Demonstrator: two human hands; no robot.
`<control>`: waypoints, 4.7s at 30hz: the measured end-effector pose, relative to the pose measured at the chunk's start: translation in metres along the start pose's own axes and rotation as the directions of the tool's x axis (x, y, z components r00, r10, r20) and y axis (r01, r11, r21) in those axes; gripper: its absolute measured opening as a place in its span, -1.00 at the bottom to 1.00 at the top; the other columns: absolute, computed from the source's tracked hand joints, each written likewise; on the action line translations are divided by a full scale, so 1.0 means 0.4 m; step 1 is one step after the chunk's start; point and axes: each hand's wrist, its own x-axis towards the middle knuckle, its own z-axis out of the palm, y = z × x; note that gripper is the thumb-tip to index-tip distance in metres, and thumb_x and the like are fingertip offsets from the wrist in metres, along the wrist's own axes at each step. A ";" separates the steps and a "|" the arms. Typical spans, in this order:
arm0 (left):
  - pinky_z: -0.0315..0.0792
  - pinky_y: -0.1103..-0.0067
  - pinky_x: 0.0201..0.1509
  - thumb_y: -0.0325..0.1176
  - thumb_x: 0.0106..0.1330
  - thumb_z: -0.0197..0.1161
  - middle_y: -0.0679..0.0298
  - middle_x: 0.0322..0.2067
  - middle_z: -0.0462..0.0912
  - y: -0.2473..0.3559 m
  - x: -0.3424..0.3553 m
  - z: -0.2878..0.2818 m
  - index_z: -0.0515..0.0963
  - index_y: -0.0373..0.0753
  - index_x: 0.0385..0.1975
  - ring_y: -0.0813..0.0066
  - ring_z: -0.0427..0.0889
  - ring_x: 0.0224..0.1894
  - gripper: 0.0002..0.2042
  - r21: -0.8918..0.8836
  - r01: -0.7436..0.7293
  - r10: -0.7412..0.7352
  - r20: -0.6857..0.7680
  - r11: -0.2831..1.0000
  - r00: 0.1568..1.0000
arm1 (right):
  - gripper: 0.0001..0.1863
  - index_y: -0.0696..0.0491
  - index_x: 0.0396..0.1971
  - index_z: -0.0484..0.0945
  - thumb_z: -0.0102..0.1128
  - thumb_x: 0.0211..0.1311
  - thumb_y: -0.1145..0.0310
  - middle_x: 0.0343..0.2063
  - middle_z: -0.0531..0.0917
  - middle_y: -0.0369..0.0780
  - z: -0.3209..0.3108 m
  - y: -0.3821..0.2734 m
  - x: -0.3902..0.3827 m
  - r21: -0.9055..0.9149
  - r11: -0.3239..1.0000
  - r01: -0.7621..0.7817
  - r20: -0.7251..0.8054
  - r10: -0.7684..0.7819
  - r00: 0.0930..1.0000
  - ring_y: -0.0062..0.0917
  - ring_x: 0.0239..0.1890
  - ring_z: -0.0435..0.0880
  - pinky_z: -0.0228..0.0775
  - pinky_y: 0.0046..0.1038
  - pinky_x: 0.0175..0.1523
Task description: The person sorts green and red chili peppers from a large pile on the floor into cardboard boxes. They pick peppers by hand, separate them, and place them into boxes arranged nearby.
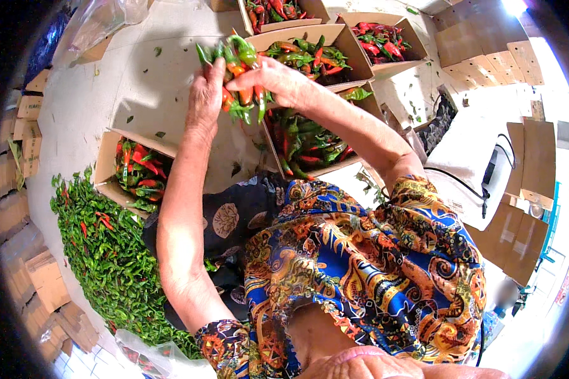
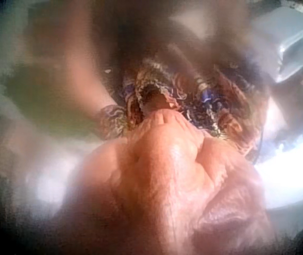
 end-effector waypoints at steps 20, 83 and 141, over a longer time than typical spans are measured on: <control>0.29 0.31 0.17 -0.04 -0.04 0.40 -0.12 -0.08 0.50 -0.023 0.188 0.263 0.21 -0.44 0.11 0.08 0.47 0.06 -0.20 0.483 -0.562 0.630 0.027 0.672 0.776 | -0.86 0.09 -0.37 0.48 0.19 0.05 0.43 -0.41 0.57 -0.28 -0.293 -0.021 0.004 0.423 0.849 0.316 -0.739 0.122 0.662 -0.48 -0.34 0.58 0.53 -0.27 -0.27; 0.49 0.44 -0.02 -0.26 0.25 0.14 0.19 0.07 0.38 -0.248 -0.285 -0.433 0.22 -0.29 0.21 0.35 0.49 -0.06 -0.46 -0.539 -0.081 -0.139 -0.355 0.839 0.924 | -0.75 0.19 -0.27 0.48 -0.08 0.16 0.37 -0.45 0.59 0.09 0.200 0.199 0.154 -0.669 0.700 -0.249 -0.234 0.119 0.965 -0.06 -0.34 0.61 0.47 -0.19 -0.27; 0.47 0.45 -0.05 -0.43 0.15 0.14 0.10 -0.19 0.58 0.254 -0.376 -0.239 0.47 -0.20 -0.03 0.23 0.59 -0.18 -0.66 0.829 -0.302 0.284 0.181 0.471 0.942 | -0.56 0.06 -0.04 0.50 0.29 0.06 0.25 -0.20 0.63 -0.27 -0.171 -0.071 0.243 -0.470 0.880 -0.065 0.514 0.332 0.791 -0.52 -0.15 0.60 0.46 -0.49 -0.08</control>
